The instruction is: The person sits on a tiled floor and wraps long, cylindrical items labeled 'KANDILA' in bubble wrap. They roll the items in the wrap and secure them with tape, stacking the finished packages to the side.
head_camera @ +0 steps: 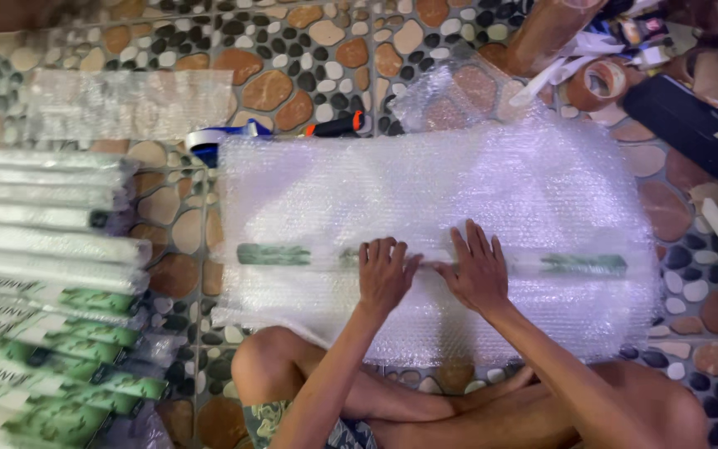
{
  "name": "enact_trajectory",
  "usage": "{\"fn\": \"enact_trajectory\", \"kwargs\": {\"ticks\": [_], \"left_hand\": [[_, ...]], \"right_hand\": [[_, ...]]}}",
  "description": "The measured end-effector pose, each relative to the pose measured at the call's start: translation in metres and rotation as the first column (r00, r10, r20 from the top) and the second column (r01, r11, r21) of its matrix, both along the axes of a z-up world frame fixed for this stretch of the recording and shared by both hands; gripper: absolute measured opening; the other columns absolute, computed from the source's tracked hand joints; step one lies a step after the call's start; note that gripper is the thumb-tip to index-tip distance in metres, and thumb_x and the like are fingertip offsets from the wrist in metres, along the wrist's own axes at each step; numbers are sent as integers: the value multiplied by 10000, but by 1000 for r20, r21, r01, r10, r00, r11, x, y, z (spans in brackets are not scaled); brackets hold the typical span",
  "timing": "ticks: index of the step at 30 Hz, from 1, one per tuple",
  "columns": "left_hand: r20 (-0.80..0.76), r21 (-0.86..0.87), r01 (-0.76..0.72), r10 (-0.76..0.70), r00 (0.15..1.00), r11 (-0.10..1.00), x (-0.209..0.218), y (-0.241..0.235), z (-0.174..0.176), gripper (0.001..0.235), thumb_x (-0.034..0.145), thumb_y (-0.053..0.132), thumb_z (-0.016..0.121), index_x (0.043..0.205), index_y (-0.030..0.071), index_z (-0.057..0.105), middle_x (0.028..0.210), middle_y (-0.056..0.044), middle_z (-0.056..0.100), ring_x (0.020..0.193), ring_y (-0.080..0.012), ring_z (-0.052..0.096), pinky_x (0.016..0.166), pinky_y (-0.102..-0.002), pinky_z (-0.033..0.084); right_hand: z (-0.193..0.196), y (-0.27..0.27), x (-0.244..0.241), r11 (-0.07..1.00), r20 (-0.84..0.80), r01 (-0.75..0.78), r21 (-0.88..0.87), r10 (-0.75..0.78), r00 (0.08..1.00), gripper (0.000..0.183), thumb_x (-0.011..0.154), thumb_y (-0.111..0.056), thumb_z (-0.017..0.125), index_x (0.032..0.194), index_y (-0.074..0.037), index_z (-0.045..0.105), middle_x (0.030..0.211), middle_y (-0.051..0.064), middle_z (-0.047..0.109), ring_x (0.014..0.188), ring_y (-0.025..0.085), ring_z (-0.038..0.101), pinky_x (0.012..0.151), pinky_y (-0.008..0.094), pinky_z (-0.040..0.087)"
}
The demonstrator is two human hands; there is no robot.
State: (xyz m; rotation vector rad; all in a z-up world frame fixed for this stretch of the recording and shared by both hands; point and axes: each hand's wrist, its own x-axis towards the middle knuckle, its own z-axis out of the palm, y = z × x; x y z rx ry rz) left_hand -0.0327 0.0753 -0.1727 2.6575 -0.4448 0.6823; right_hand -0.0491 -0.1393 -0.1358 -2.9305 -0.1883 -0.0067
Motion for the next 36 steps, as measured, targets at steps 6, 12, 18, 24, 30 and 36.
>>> {"fn": "enact_trajectory", "kwargs": {"ticks": [6,12,18,24,30,36], "left_hand": [[-256,131,83,-47,965,988,26,-23,39,732,977,551,620,1491,34,555,1504,-239,557,1435,-406,504,1203,-591,343],[-419,162,104,-27,907,981,137,-33,52,814,1044,665,398,1545,37,527,1587,-259,498,1520,-386,429,1261,-618,233],[67,119,36,-44,997,992,206,-43,8,687,1000,718,513,1203,84,685,1176,-168,621,1170,-351,593,1043,-531,438],[25,266,254,-270,963,930,174,-30,9,691,712,406,763,1287,45,633,1056,-136,596,982,-318,594,916,-496,462],[244,336,190,-280,928,922,132,14,110,218,1020,82,575,1209,99,683,1089,-195,630,995,-377,652,877,-508,543],[305,336,143,-251,919,931,50,81,171,133,1016,79,581,1014,73,714,975,-190,631,902,-386,669,840,-510,595]], "right_hand": [[26,1,119,992,-171,105,73,-91,981,774,1025,-662,482,1616,-164,435,1728,229,256,1611,380,244,1288,602,181],[-16,-20,134,995,430,-47,93,3,903,371,1022,-554,600,1180,-233,702,1033,-24,614,944,211,627,847,408,470],[-7,-24,170,993,3,-105,-58,106,994,1003,796,-793,648,1569,-191,434,1505,113,549,1443,282,480,1188,491,333],[16,-36,220,958,-251,-286,-35,269,930,749,763,-760,734,1240,-198,606,1153,76,699,1149,278,684,968,446,504],[151,16,185,938,-654,-206,279,342,674,725,815,-767,679,1227,-171,701,1037,214,781,1042,436,746,896,541,560],[236,66,131,882,-790,-208,422,471,394,799,825,-593,776,1456,-165,536,1097,295,756,1077,503,722,938,582,546]]}}
